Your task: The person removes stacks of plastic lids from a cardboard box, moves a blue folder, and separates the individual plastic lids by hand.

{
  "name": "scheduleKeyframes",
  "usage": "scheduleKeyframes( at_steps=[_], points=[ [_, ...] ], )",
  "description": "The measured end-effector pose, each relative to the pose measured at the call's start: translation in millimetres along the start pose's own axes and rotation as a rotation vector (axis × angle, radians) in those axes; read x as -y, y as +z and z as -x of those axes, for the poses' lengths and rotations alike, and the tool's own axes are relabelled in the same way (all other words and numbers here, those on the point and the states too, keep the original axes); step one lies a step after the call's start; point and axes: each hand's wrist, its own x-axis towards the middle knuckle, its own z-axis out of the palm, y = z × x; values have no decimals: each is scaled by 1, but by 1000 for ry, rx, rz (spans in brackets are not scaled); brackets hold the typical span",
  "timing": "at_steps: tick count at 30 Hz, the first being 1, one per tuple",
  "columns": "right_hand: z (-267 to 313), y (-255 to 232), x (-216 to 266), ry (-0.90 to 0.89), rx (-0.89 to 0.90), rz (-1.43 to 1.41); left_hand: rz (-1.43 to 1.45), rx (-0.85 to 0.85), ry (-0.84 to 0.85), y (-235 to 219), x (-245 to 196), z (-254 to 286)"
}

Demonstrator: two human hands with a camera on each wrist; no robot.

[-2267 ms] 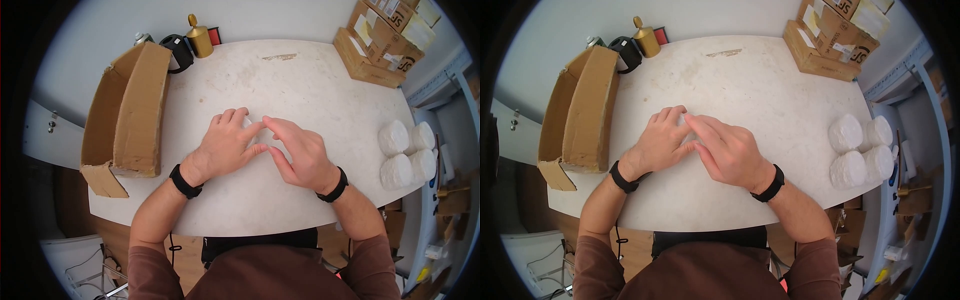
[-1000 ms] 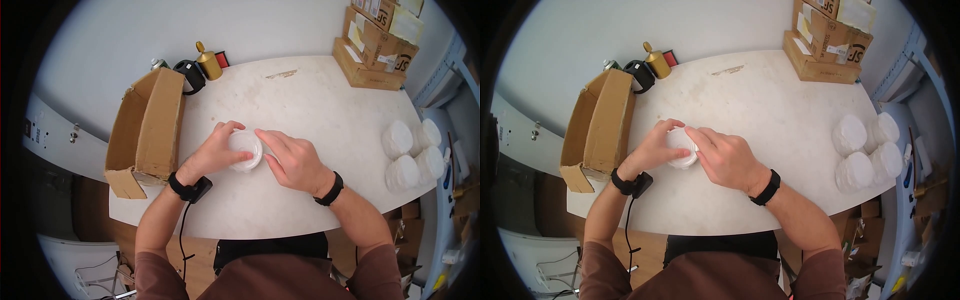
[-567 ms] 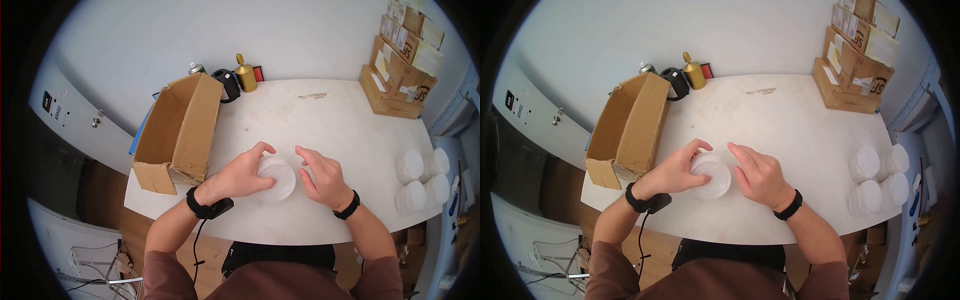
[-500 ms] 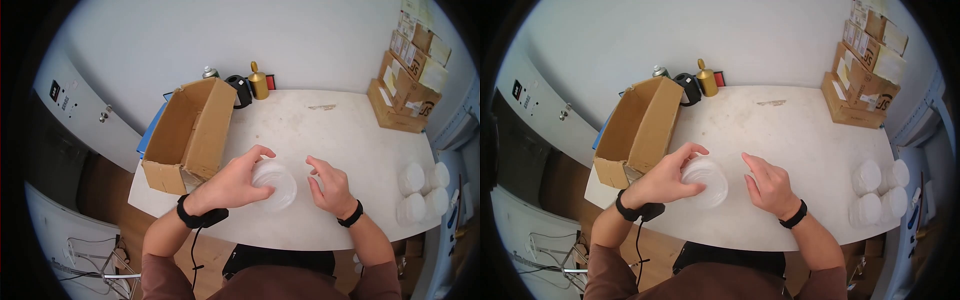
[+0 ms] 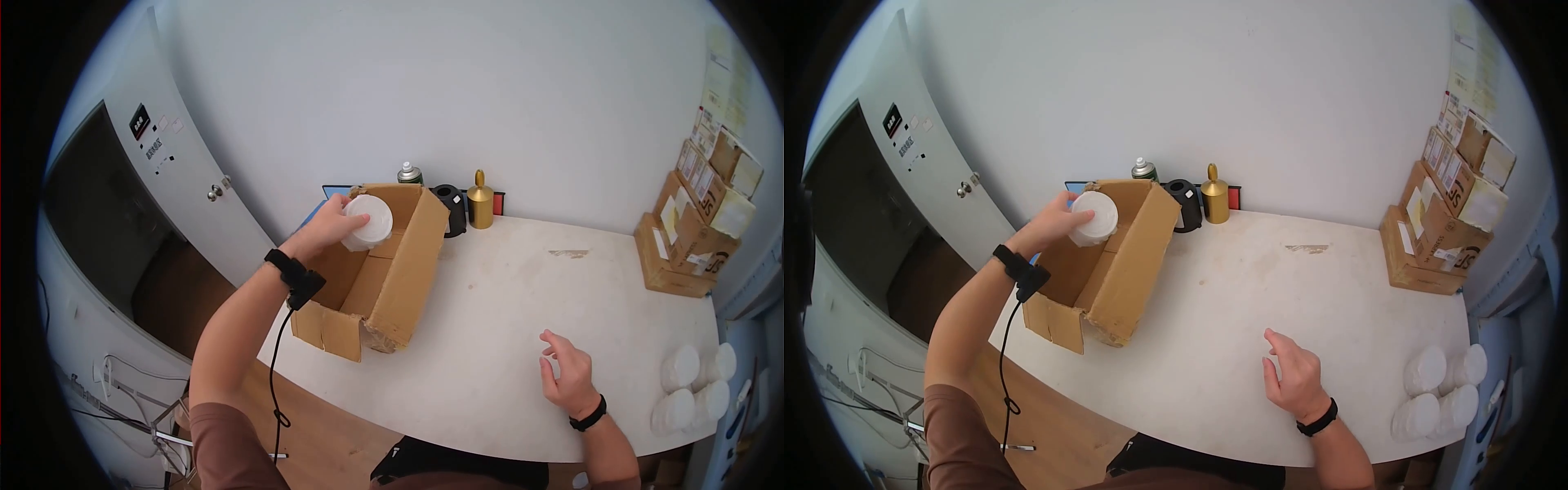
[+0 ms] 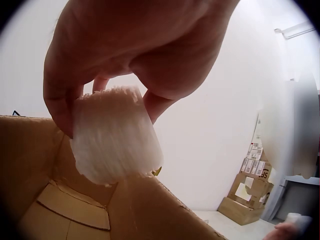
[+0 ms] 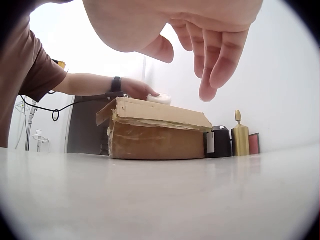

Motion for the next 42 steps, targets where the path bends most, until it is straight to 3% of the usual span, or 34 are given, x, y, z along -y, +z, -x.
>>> scheduleKeyframes(
  at_steps=[3,5,8,9,11,12,14,17,18,21,22,26,29,32,34,35,36,37,38,39,42],
  points=[
    [2,0,-1,7,-5,-18,-131,50,-19,20,3,-38],
    [2,0,-1,-12,7,-13,24,222,-176,28,1,-60],
    [2,0,-2,-27,7,2,247,369,-276,39,47,-112],
    [1,0,-2,-15,3,20,247,388,-265,42,43,-114],
    [0,-1,-1,-15,22,-1,352,344,-404,51,40,-107],
    [0,-2,0,-4,24,12,354,360,-399,54,53,-116],
    [0,-3,0,-15,52,15,630,451,-486,63,84,-137],
    [-1,-2,0,-32,41,27,709,483,-541,79,78,-122],
    [-1,-3,0,-24,42,30,866,599,-522,87,123,-149],
    [-2,-3,0,-22,42,20,688,599,-464,100,117,-136],
    [-2,-3,0,-26,48,16,607,510,-470,102,100,-120],
    [-2,-2,0,-30,62,23,347,446,-307,112,121,-126],
    [-1,-1,-1,-34,60,16,316,389,-196,114,103,-118],
    [-1,-1,0,-36,56,9,139,424,-255,97,67,-107],
    [0,-1,-1,-33,59,20,252,266,-344,87,34,-104],
    [1,0,-1,-27,69,27,49,227,-298,72,40,-122],
    [1,1,0,-21,76,31,-328,296,-170,49,-7,-98],
    [0,1,0,-22,84,24,43,262,-58,47,-42,-59],
    [1,-1,1,-13,94,24,-78,67,-139,37,-43,-63],
    [1,-1,0,13,109,49,29,90,-62,25,-44,-60],
    [4,2,-1,-3,81,65,105,-140,387,34,-108,28]
  ],
)
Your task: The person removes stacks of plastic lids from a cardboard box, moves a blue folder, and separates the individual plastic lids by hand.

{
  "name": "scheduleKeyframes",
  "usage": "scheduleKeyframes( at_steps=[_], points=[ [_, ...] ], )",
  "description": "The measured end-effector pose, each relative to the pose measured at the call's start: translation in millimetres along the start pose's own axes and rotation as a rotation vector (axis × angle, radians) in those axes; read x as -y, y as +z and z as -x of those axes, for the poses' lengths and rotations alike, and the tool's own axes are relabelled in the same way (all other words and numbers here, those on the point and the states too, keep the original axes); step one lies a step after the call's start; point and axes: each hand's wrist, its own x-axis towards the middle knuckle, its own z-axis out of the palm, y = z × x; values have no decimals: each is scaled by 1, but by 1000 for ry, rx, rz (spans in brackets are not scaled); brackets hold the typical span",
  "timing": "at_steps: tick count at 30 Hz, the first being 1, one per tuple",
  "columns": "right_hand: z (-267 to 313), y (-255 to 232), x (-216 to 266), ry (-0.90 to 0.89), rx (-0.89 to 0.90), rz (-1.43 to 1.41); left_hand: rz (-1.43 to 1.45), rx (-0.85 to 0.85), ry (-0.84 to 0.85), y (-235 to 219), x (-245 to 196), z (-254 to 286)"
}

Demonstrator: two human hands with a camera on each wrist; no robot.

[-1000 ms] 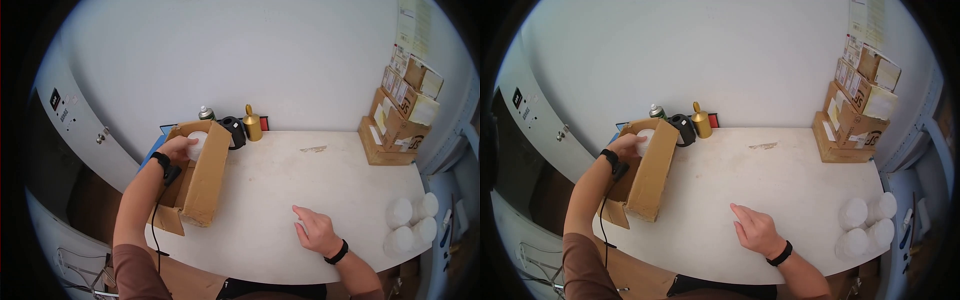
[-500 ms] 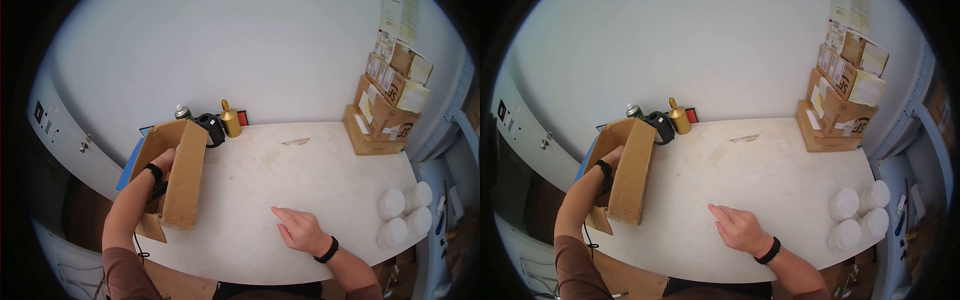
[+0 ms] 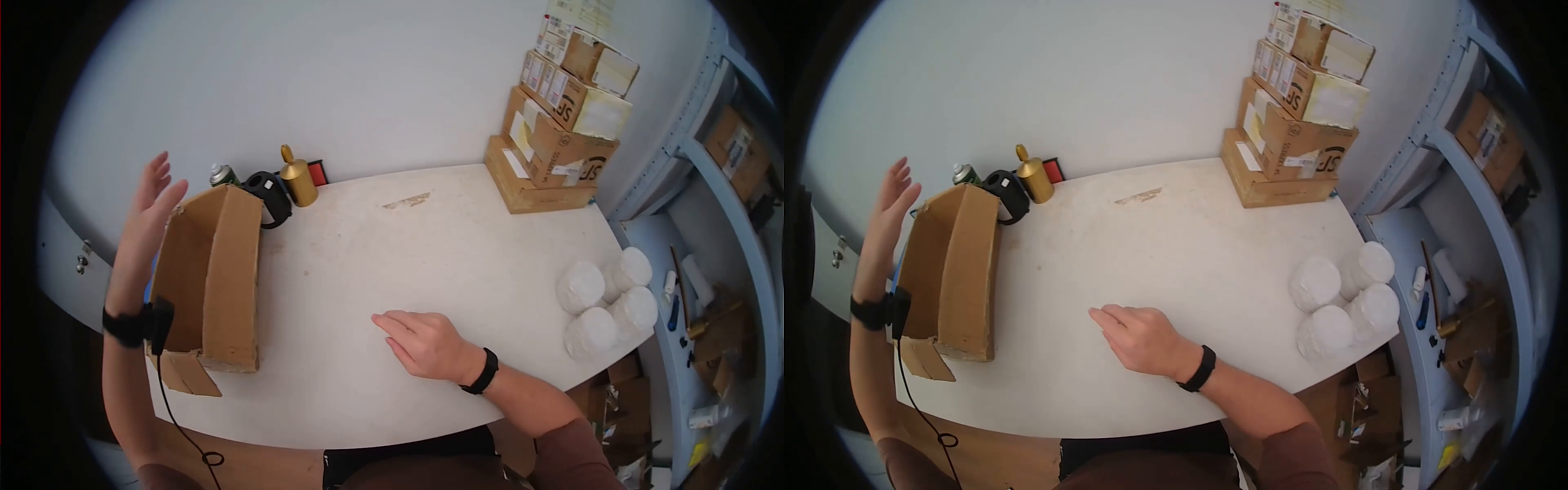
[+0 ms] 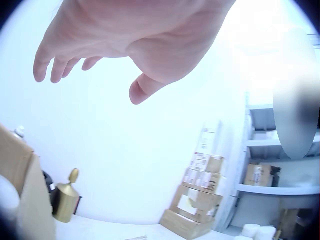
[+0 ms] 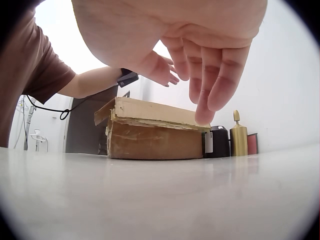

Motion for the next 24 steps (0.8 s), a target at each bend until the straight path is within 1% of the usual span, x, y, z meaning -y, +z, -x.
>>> scheduleKeyframes(
  at_steps=[1,2,3,4,5,6,7,8,9,10,11,13,15,17,19,20,22,23,24],
  points=[
    [0,1,0,-23,-6,-7,-125,-55,138,12,-37,30],
    [1,2,-1,-53,-15,-15,-130,-106,237,27,-59,58],
    [1,3,-3,-33,-7,8,-124,-78,335,38,-71,82],
    [2,5,-4,-35,-29,7,-15,-7,394,54,-83,108],
    [1,4,-5,-46,-51,5,-20,111,427,61,-100,134],
    [-1,0,-5,-44,-48,24,-42,181,541,73,-110,155],
    [-3,-5,-4,-38,-49,69,2,341,537,84,-117,174],
    [-5,-10,-2,-31,-50,111,43,504,531,94,-123,187],
    [-6,-21,6,-26,-45,122,72,595,587,106,-127,192],
    [-7,-39,18,34,-45,141,102,684,639,118,-128,197],
    [-6,-57,30,96,-43,161,118,684,640,128,-129,197],
    [8,-94,48,144,-77,264,73,1023,502,152,-128,188],
    [36,-131,56,206,-97,383,98,1011,522,187,-111,181],
    [69,-165,55,305,-102,550,116,991,538,223,-92,174],
    [106,-192,49,493,-48,695,102,975,564,251,-74,170],
    [119,-204,45,495,-43,702,110,977,566,259,-70,168],
    [143,-222,39,907,30,627,88,1067,528,269,-65,169],
    [150,-227,36,914,33,630,94,1073,528,271,-65,171],
    [154,-231,32,921,89,676,110,1089,507,272,-64,173]
  ],
)
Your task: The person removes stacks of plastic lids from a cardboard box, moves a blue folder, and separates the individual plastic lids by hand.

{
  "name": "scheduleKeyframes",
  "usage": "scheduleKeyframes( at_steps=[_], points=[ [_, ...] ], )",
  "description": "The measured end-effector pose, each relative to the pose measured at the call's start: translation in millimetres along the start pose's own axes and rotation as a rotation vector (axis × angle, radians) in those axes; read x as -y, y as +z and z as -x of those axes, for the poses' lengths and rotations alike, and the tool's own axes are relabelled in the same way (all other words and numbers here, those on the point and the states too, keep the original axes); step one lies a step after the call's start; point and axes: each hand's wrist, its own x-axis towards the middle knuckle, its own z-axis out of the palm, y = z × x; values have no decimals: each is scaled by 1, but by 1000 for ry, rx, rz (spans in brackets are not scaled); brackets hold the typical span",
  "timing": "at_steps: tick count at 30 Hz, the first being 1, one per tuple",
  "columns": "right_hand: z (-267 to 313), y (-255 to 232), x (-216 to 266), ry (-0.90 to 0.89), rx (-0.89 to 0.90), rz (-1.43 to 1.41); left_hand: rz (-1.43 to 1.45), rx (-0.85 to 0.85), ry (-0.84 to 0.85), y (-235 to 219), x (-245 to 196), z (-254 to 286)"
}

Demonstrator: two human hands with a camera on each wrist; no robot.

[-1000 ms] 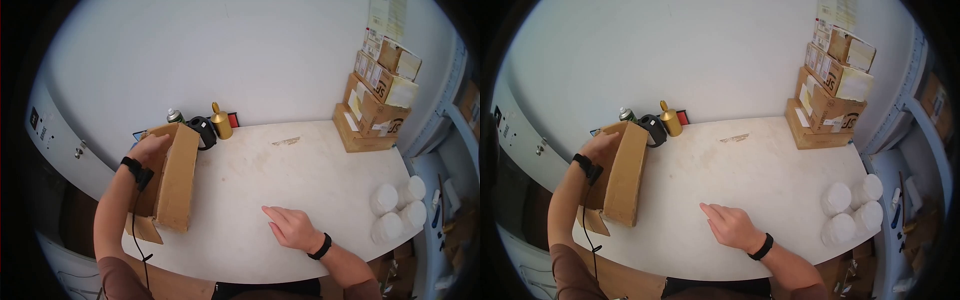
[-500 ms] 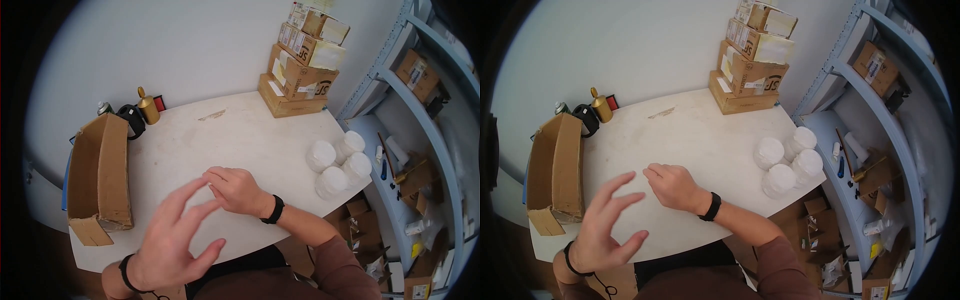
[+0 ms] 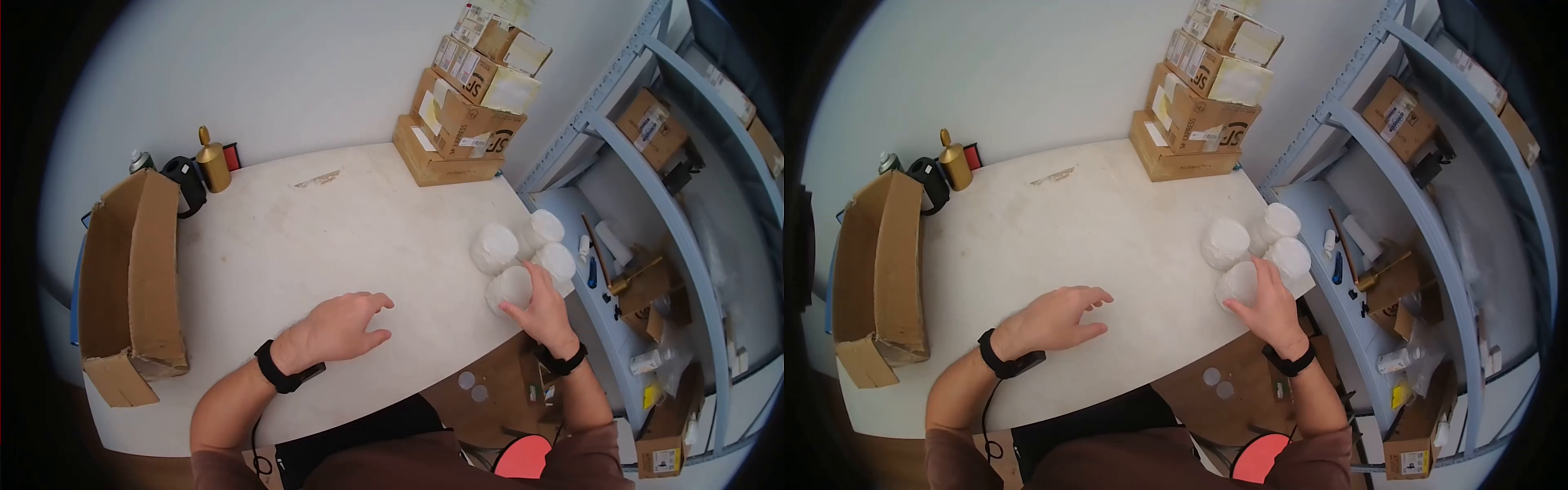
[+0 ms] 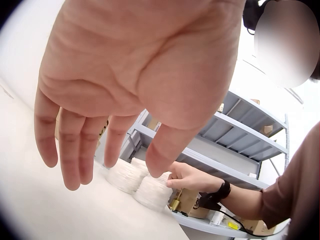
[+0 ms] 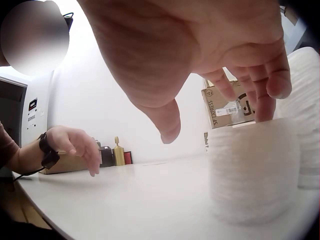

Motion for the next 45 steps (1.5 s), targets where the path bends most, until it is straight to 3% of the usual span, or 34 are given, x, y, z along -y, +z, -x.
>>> scheduleKeyframes(
  at_steps=[8,10,17,23,26,28,32,40,44,45],
  points=[
    [-17,-10,2,-126,80,148,55,-61,-1,0,7,20],
    [-17,-16,4,-149,180,263,42,-77,21,-6,5,20],
    [-18,-15,9,-46,367,397,-37,-81,-29,-16,3,25],
    [-13,-12,16,-279,295,446,-42,-186,46,-19,11,28],
    [-19,-3,36,-370,266,362,-49,-191,26,-22,9,29],
    [-27,5,60,-362,320,158,-79,-105,-70,-26,5,32],
    [-48,32,118,-475,376,33,-87,-140,-91,-33,11,36],
    [-92,98,212,-923,301,-185,-143,-324,-201,-47,32,46],
    [-98,91,221,-952,240,-232,-93,-225,-392,-57,29,44],
    [-97,88,218,-844,279,-252,-96,-206,-399,-57,31,43]
  ],
)
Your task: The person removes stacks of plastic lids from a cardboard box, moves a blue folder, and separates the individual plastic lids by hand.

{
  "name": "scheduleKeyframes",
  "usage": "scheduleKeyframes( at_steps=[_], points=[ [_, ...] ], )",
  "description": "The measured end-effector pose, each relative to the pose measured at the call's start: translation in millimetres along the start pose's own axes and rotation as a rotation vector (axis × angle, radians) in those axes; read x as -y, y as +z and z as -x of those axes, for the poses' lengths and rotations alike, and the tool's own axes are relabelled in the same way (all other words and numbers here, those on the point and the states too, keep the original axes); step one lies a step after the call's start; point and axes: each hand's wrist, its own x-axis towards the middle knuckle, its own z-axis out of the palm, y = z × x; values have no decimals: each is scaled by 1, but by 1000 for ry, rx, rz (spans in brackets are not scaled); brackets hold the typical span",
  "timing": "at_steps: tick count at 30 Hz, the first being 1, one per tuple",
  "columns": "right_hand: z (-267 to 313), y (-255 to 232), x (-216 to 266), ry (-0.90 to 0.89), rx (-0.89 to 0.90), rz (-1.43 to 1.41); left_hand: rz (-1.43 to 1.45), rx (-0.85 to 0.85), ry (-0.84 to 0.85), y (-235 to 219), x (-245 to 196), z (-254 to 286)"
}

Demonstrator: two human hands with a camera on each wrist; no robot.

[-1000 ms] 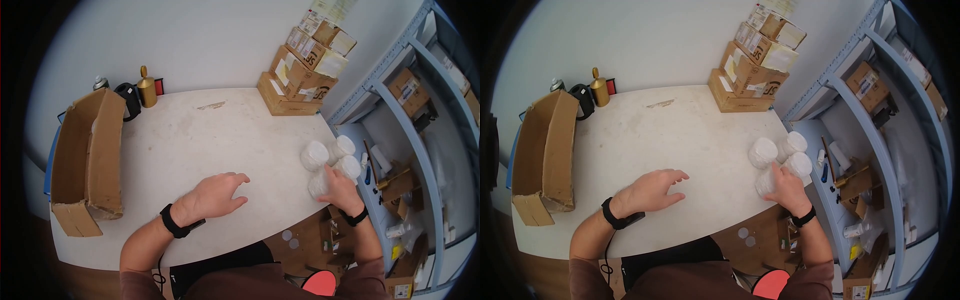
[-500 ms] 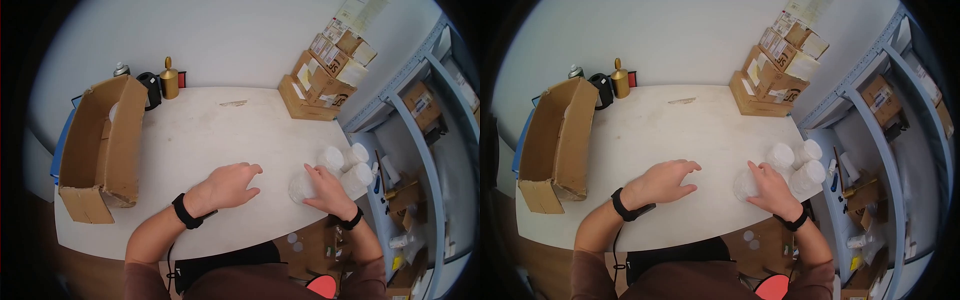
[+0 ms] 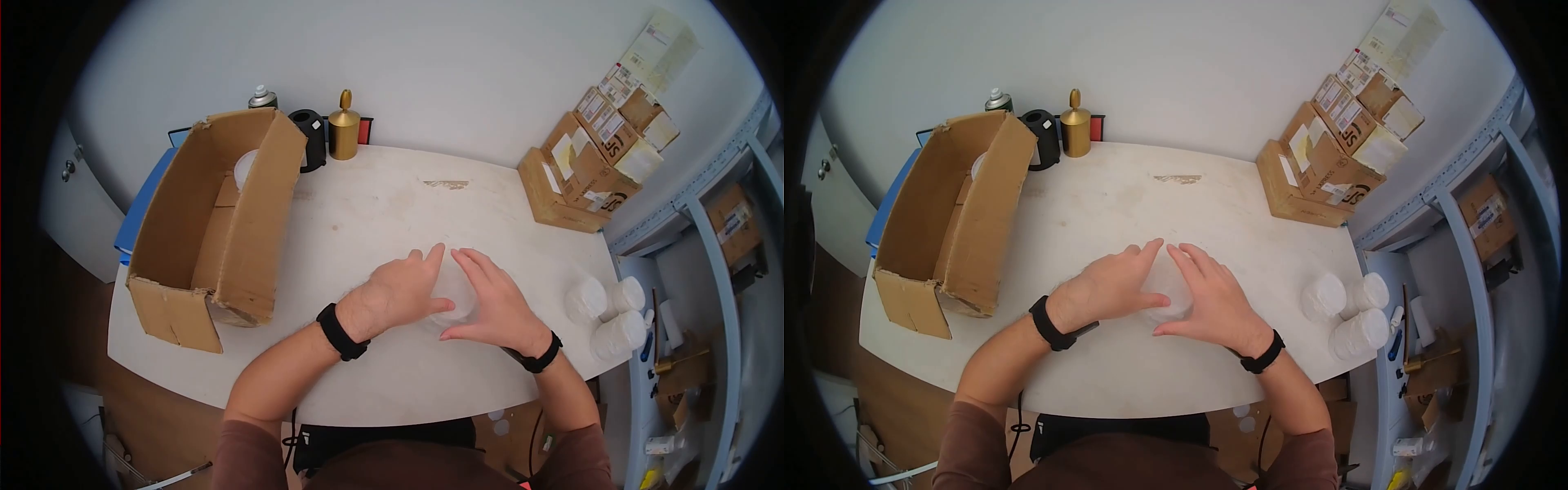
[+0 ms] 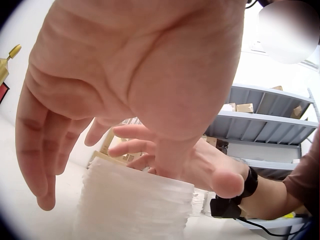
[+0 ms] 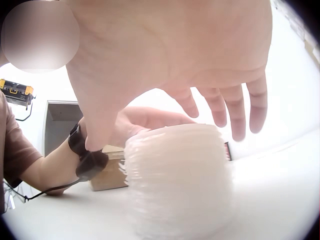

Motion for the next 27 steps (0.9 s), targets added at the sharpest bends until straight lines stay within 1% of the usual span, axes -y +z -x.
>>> scheduleKeyframes(
  at_steps=[1,2,4,5,7,8,10,11,13,14,16,17,19,20,22,23,25,26,27],
  points=[
    [4,0,-3,107,10,-43,-8,20,-6,1,2,-2],
    [8,1,-8,100,7,-55,-15,20,-18,4,4,-4],
    [16,8,-17,309,204,-68,25,47,30,14,10,-9],
    [17,14,-21,309,199,-84,15,57,21,18,15,-13],
    [19,28,-26,284,159,-79,76,65,91,23,22,-17],
    [18,31,-28,283,154,-94,67,74,82,23,24,-18],
    [10,31,-29,319,122,-243,151,88,25,19,25,-21],
    [8,33,-31,321,119,-255,145,97,18,15,25,-22],
    [5,37,-35,364,97,-405,256,84,-48,6,24,-25],
    [1,35,-35,366,96,-416,252,92,-54,4,28,-26],
    [-6,30,-30,496,45,-579,270,21,57,2,37,-26],
    [-7,34,-30,500,46,-591,269,30,50,1,39,-27],
    [-9,42,-30,464,-75,-705,308,-54,97,-1,41,-29],
    [-9,47,-31,469,-73,-713,307,-45,91,-5,41,-30],
    [-9,55,-34,316,-180,-778,452,-62,83,-11,37,-30],
    [-10,55,-32,321,-178,-782,454,-57,80,-10,36,-30],
    [-12,54,-25,286,-236,-885,595,-86,12,-6,34,-31],
    [-13,56,-26,290,-232,-888,599,-83,8,-4,30,-31],
    [-13,58,-28,261,-256,-761,485,-87,-44,-1,25,-30]
  ],
)
